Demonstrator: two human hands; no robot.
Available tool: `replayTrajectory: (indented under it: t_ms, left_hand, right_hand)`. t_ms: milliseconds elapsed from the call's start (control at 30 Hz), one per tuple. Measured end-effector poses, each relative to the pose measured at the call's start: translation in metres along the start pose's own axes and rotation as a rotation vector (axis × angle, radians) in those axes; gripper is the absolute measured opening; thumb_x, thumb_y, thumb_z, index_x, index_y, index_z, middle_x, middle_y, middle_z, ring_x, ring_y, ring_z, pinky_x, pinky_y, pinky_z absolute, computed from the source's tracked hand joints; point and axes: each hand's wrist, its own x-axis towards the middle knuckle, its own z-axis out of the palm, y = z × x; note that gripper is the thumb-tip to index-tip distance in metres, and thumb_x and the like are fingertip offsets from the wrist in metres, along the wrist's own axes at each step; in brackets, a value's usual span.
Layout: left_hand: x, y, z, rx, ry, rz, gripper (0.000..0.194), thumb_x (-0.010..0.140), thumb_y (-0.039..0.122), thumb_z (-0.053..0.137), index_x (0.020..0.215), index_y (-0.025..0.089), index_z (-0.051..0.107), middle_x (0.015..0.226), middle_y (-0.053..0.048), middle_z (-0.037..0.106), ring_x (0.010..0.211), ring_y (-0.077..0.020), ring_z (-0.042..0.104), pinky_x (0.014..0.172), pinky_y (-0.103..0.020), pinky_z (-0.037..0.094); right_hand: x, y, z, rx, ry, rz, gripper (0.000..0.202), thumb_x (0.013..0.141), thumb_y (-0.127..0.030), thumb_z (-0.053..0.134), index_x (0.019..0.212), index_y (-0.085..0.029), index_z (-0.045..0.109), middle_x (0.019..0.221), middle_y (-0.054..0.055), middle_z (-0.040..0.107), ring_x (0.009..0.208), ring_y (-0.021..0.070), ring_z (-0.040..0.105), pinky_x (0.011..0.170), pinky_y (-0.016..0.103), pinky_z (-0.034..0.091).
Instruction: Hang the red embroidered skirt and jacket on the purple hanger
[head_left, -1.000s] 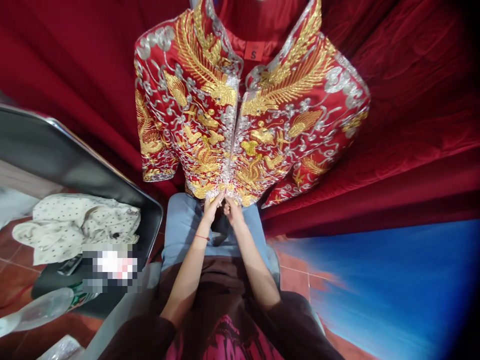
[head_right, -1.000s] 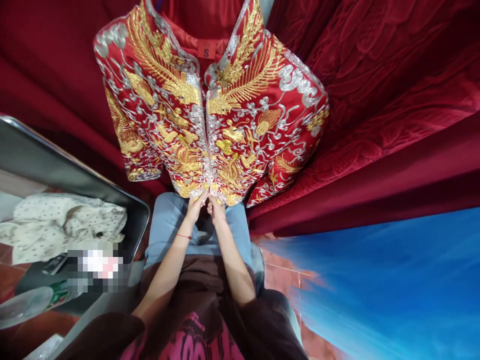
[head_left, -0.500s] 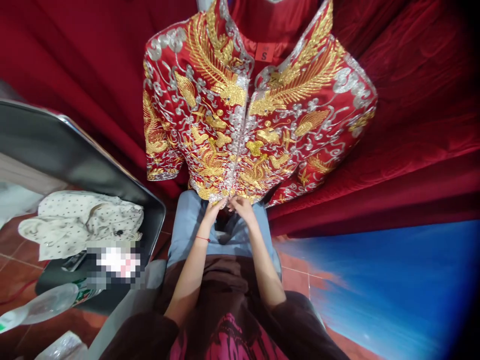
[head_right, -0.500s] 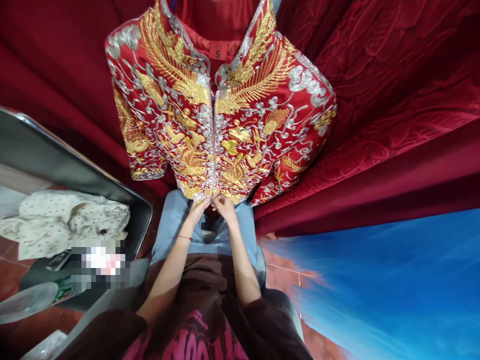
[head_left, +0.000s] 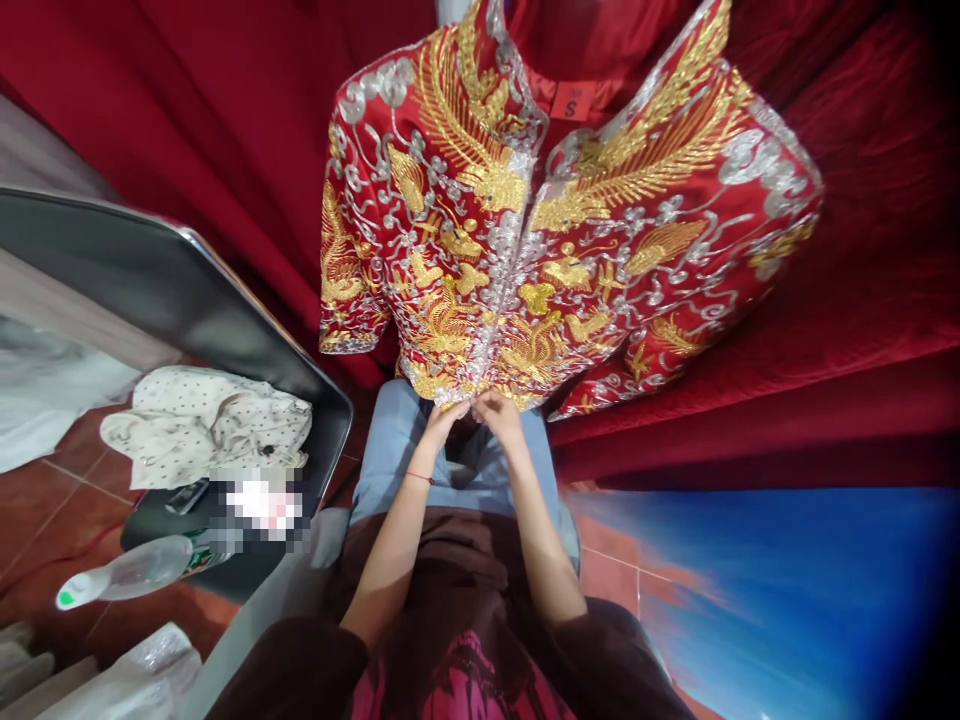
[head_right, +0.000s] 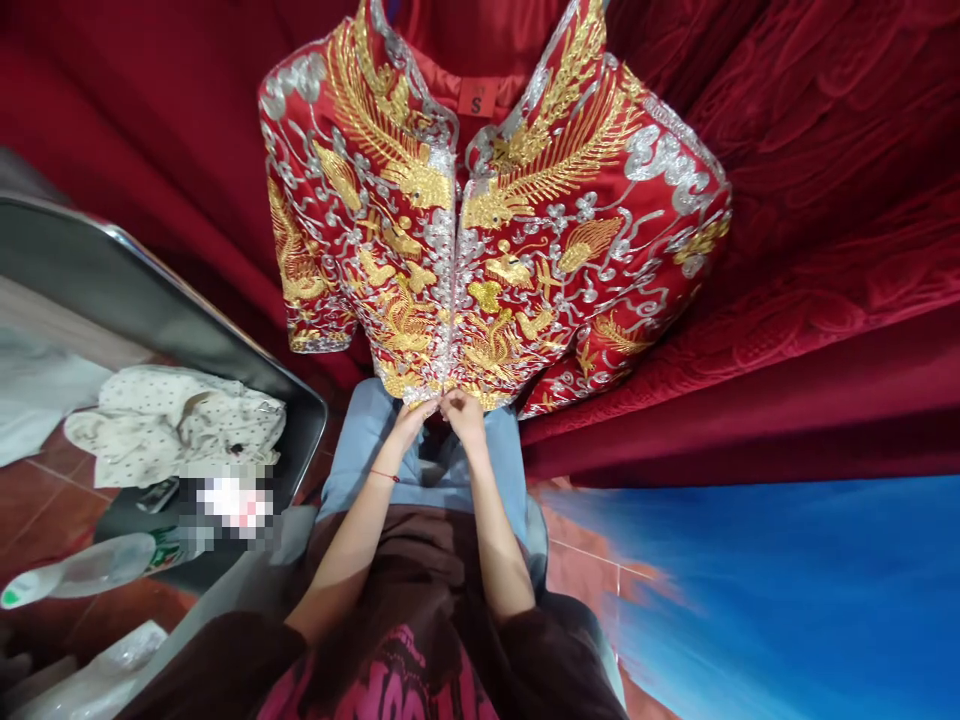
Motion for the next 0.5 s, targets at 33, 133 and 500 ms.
replayTrajectory:
  t_ms: [33, 133, 500]
  left_hand:
    - [0.0, -0.001, 0.0, -0.002, 0.006, 0.006, 0.033, 0.065, 0.023, 0.084, 0.096, 0.014, 0.078, 0.101, -0.007, 0.078, 0.098, -0.0209, 0.072, 0.109, -0.043, 0.046]
    - [0.0, -0.003, 0.004, -0.009, 0.019, 0.034, 0.037, 0.065, 0.025, 0.083, 0.1, 0.014, 0.077, 0.104, -0.007, 0.077, 0.1, -0.0207, 0.071, 0.107, -0.04, 0.047]
    - [-0.006, -0.011, 0.024, 0.028, 0.083, 0.085, 0.028, 0.067, 0.03, 0.083, 0.089, 0.014, 0.075, 0.097, -0.006, 0.077, 0.101, -0.0226, 0.07, 0.101, -0.037, 0.049]
  right_hand:
    - [-0.001, 0.0, 0.0, 0.009, 0.012, -0.001, 0.021, 0.068, -0.027, 0.076, 0.056, -0.02, 0.06, 0.047, -0.006, 0.055, 0.045, 0.0091, 0.049, 0.053, 0.022, 0.038]
    - [-0.002, 0.003, 0.003, 0.062, 0.048, 0.024, 0.019, 0.068, -0.028, 0.073, 0.057, -0.02, 0.059, 0.048, -0.005, 0.056, 0.043, 0.0086, 0.047, 0.049, 0.022, 0.035]
    - [-0.004, -0.013, 0.01, 0.271, 0.166, 0.066, 0.014, 0.07, -0.029, 0.069, 0.064, -0.02, 0.06, 0.054, -0.003, 0.061, 0.047, 0.0087, 0.048, 0.049, 0.021, 0.037]
